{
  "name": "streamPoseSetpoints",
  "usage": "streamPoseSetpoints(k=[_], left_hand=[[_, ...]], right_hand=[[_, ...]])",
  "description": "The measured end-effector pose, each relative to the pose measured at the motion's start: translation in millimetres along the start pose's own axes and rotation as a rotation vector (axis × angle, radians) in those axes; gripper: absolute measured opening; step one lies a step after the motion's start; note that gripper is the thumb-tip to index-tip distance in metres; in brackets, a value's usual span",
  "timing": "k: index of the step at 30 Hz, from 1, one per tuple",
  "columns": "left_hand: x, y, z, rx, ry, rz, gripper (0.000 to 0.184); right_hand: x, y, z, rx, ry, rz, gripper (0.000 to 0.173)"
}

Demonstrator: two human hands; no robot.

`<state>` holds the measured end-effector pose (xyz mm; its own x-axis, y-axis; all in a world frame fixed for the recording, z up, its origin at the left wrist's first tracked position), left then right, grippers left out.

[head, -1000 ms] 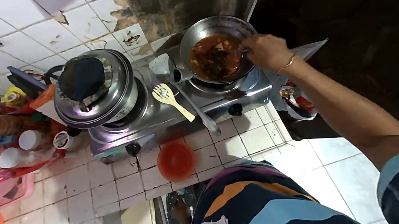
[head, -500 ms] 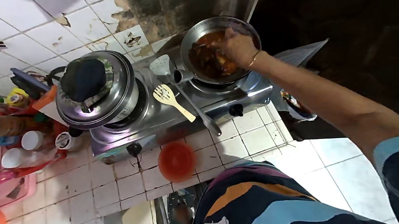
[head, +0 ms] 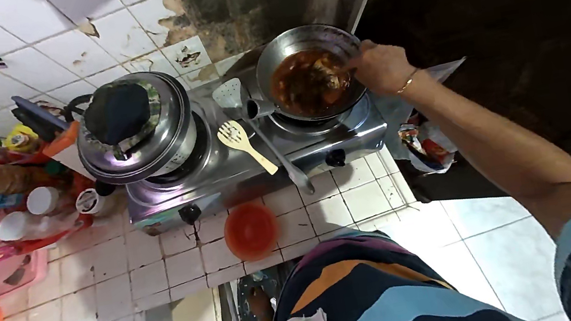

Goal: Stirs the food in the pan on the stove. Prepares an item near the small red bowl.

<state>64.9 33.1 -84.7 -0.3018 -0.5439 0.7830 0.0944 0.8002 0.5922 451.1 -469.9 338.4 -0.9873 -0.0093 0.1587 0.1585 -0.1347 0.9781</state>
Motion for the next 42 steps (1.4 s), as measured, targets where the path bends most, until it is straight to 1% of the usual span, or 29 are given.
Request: streamPoseSetpoints(k=[2, 3, 6, 7, 8, 9, 11, 13, 16, 19, 20, 22, 24, 25, 27, 28, 30, 32, 34, 35, 37, 39, 42], left_hand=[[-2, 1, -2, -0.032, -0.012, -0.008, 0.044], [-3, 2, -4, -0.037, -0.024, -0.014, 0.044], [-4, 2, -7, -0.042, -0.041, -0.023, 0.044], [-3, 2, -8, -0.037, -0.039, -0.023, 0.044], [-3, 1, -6, -0.019, -0.035, -0.025, 0.044], [-2, 1, -2, 0.006, -0.035, -0.033, 0.043], [-3, 2, 3, 0.021, -0.041, -0.033, 0.042], [-9, 0, 8, 0.047, -0.048, -0.025, 0.043], [-7, 3, 21, 0.073, -0.035, -0.038, 0.042], [-8, 7, 21, 0.056, -0.041, -0.044, 0.044], [-11, 7, 21, 0.036, -0.044, -0.04, 0.044], [-12, 6, 25, 0.027, -0.037, -0.023, 0.042], [-3, 14, 27, 0.11, -0.025, -0.017, 0.04], [-2, 18, 26, 0.155, -0.027, -0.02, 0.04], [-6, 21, 26, 0.202, -0.009, -0.016, 0.04], [-6, 25, 25, 0.208, 0.007, -0.011, 0.041], [-10, 29, 26, 0.206, 0.032, -0.007, 0.041], [-23, 30, 32, 0.198, 0.031, 0.0, 0.042], [-29, 35, 36, 0.212, 0.028, 0.018, 0.043], [-27, 39, 38, 0.226, 0.027, 0.026, 0.043], [-26, 46, 46, 0.242, 0.018, 0.039, 0.044], [-29, 50, 57, 0.238, 0.041, 0.053, 0.044], [-35, 49, 84, 0.275, 0.077, 0.043, 0.042]], right_hand=[[3, 1, -1, -0.067, 0.003, -0.051, 0.032], [7, 9, -1, -0.096, 0.001, -0.09, 0.033], [25, 36, -6, -0.204, -0.002, -0.31, 0.036], [29, 39, -8, -0.237, -0.001, -0.384, 0.037], [29, 36, -9, -0.255, 0.005, -0.421, 0.038], [26, 25, -9, -0.245, 0.003, -0.387, 0.038], [24, 0, -14, -0.169, -0.042, -0.241, 0.035], [27, -1, -22, -0.162, -0.084, -0.232, 0.034], [43, 9, -33, -0.302, -0.097, -0.294, 0.033], [62, 3, -29, -0.548, -0.032, -0.263, 0.028], [74, 2, -20, -0.658, 0.008, -0.269, 0.029], [107, 0, 13, -0.9, 0.104, -0.239, 0.028], [136, -18, 63, -1.097, 0.204, -0.121, 0.028], [149, -33, 92, -1.146, 0.244, -0.037, 0.027], [171, -77, 159, -1.154, 0.326, 0.197, 0.025], [179, -106, 190, -1.128, 0.359, 0.326, 0.028], [183, -170, 231, -1.0, 0.359, 0.524, 0.03], [174, -228, 243, -0.799, 0.301, 0.599, 0.032], [163, -263, 244, -0.685, 0.23, 0.624, 0.034], [160, -271, 245, -0.668, 0.198, 0.625, 0.035], [155, -278, 248, -0.634, 0.171, 0.616, 0.037], [151, -272, 253, -0.584, 0.18, 0.59, 0.043], [151, -266, 255, -0.481, 0.217, 0.565, 0.045]])
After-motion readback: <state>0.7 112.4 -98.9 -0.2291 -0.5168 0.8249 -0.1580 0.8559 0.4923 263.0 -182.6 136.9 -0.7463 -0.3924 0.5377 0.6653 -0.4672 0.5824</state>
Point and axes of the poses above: each hand's wrist, its own x-axis away from the middle knuckle, its own y-axis out of the back of the hand, z = x × y, the point moved 10 cm from there along -x, towards the middle knuckle, and after that the axes turned 7 degrees about y, right-handed, at the moved point
